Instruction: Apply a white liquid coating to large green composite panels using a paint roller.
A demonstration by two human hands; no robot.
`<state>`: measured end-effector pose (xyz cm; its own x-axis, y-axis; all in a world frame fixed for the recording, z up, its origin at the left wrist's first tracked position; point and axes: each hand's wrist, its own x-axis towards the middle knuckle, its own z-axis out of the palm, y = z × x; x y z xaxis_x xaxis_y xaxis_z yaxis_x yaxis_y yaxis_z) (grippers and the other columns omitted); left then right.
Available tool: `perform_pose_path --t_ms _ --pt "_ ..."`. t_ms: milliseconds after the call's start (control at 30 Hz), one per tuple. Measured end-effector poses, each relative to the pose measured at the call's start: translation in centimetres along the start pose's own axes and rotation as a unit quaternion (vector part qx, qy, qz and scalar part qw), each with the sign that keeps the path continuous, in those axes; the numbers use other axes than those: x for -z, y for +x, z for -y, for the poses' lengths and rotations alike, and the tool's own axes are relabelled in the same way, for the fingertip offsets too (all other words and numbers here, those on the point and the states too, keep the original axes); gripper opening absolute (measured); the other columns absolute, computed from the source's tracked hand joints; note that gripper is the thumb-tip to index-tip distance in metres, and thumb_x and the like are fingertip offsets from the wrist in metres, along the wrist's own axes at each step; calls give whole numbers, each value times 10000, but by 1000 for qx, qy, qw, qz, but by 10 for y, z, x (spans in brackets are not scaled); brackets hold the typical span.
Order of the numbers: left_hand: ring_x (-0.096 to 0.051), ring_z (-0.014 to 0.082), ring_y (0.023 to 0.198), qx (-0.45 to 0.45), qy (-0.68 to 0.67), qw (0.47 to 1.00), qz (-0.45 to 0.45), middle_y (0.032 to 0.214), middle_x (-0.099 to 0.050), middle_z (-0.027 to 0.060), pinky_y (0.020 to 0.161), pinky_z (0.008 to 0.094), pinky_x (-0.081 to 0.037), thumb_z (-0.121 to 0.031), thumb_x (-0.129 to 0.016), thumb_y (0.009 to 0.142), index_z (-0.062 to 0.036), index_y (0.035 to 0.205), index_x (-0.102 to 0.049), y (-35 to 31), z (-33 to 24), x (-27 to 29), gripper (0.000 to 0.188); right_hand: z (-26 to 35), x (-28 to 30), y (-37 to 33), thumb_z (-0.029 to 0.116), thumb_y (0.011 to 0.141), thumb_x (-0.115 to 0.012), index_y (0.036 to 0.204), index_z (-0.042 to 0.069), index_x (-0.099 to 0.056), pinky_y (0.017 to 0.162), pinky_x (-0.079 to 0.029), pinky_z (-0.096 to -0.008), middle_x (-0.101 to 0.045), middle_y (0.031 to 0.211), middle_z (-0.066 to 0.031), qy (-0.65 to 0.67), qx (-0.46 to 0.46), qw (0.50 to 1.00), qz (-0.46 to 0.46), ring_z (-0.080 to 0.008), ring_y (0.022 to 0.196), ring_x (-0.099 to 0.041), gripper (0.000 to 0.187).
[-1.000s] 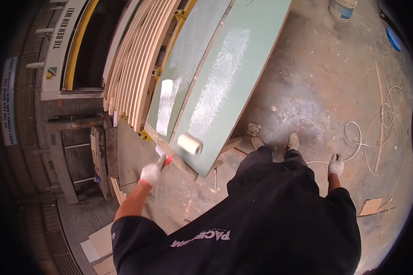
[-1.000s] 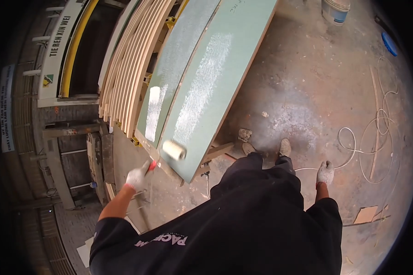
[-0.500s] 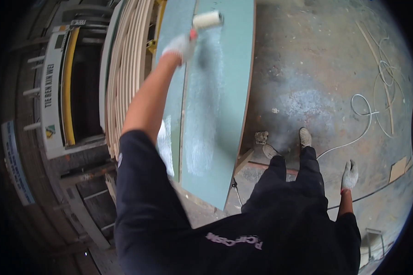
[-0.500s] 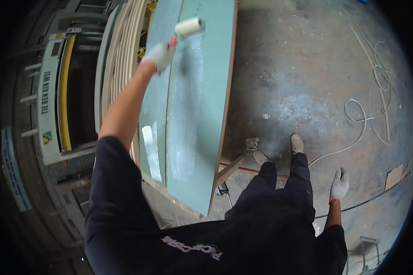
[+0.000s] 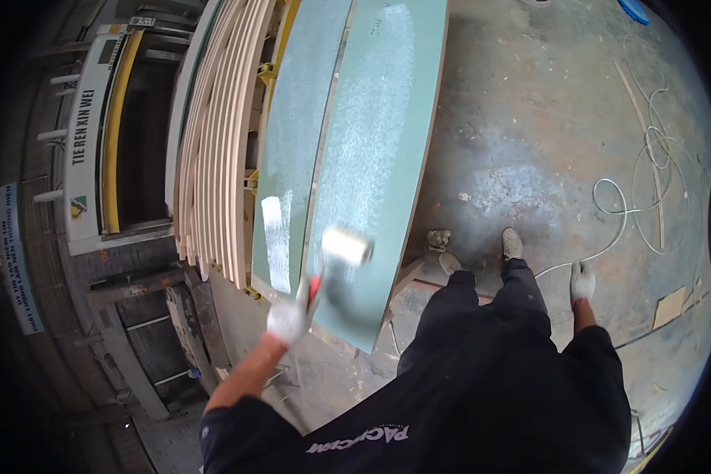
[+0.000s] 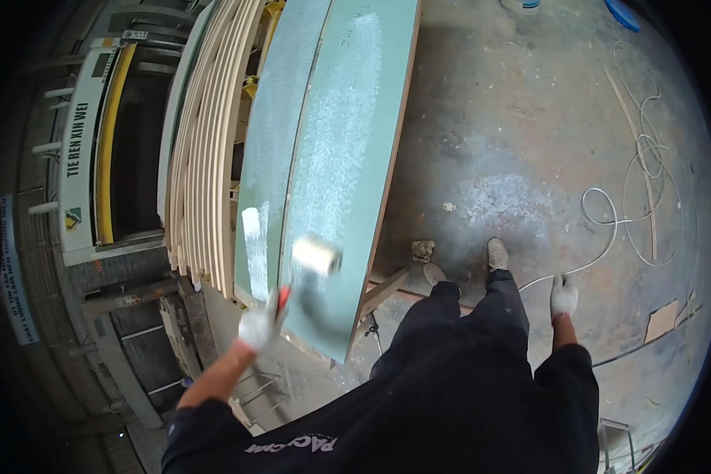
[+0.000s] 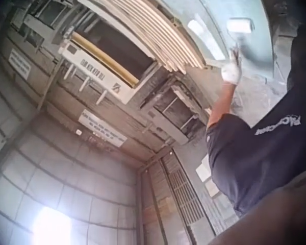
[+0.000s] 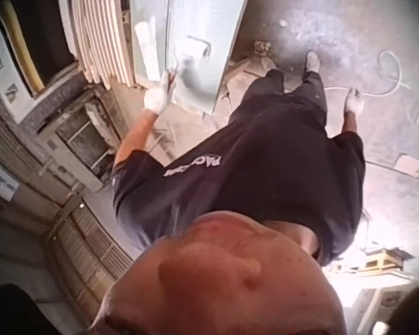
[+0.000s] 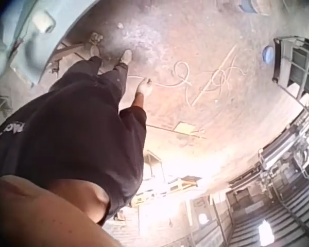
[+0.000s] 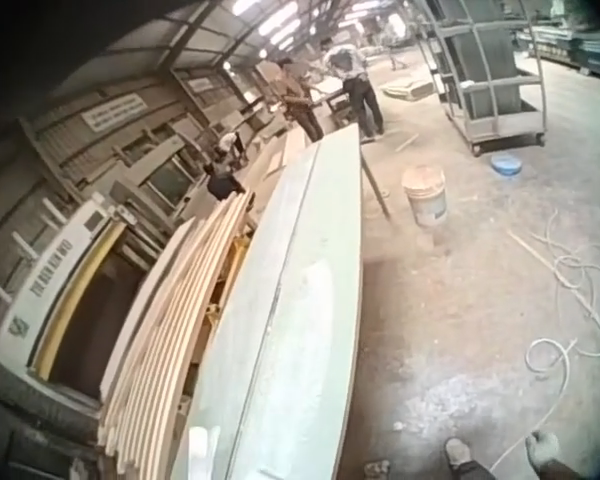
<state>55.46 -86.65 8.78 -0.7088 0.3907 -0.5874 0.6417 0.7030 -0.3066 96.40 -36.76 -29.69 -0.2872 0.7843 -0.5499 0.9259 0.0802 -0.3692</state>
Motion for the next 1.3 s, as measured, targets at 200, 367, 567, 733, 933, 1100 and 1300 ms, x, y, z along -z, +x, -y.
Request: perform_pose_path --t_ms 200,367,567,733,933,1100,1300 --pt "-662 407 583 2 15 998 68 698 -662 213 507 555 -488 -422 -543 1014 -116 1488 -428 -49 18 1 576 44 12 23 415 1018 -548 1272 -9 -659 1017 -487 -428 -689 1234 -239 115 47 991 -54 -365 1168 -656 507" --pt "-722 407 831 -56 -28 996 -56 961 -715 257 714 519 -558 -538 -296 1084 -121 1468 -472 184 -63 157 593 -9 10 -36 375 1011 -569 1276 -1 -652 1011 -494 -417 -697 1235 -222 107 -18 992 -63 -369 1169 -658 468" --pt "-694 297 591 -29 -153 976 -149 714 -675 213 533 461 -561 -417 -406 1046 80 966 -661 430 -149 309 565 -67 -5 -89 378 1010 -570 1271 9 -658 1000 -495 -431 -702 1212 -228 40 -74 996 -41 -363 1156 -666 460" --pt "-699 434 768 -97 -141 968 -183 902 -693 287 698 513 -565 -385 -445 1036 11 1125 -599 344 -141 220 435 -96 -3 -113 425 1008 -552 1272 4 -663 998 -498 -443 -697 1228 -235 63 -167 983 -34 -365 1159 -667 509" --pt "-643 384 523 3 -62 993 -98 646 -655 212 494 475 -509 -330 -578 1009 -101 1495 -451 -11 -55 -28 552 -54 -24 -10 463 994 -553 1241 1 -684 990 -504 -465 -690 1230 -251 23 -82 996 16 -383 1158 -665 540" --pt "-712 410 802 173 -149 973 31 907 -709 247 704 515 -553 -369 -630 978 -95 1455 -497 -179 -33 -93 566 89 -4 88 488 1008 -513 1260 -15 -664 1015 -481 -464 -669 1233 -278 12 151 987 -47 -414 1188 -632 583" --pt "-671 469 1009 360 -279 842 -288 1082 -681 308 841 532 -533 -340 -628 959 -67 1420 -511 -166 20 -100 548 318 20 40 515 1020 -509 1306 -4 -635 1031 -464 -422 -663 1287 -233 154 284 940 -109 -378 1204 -628 606"
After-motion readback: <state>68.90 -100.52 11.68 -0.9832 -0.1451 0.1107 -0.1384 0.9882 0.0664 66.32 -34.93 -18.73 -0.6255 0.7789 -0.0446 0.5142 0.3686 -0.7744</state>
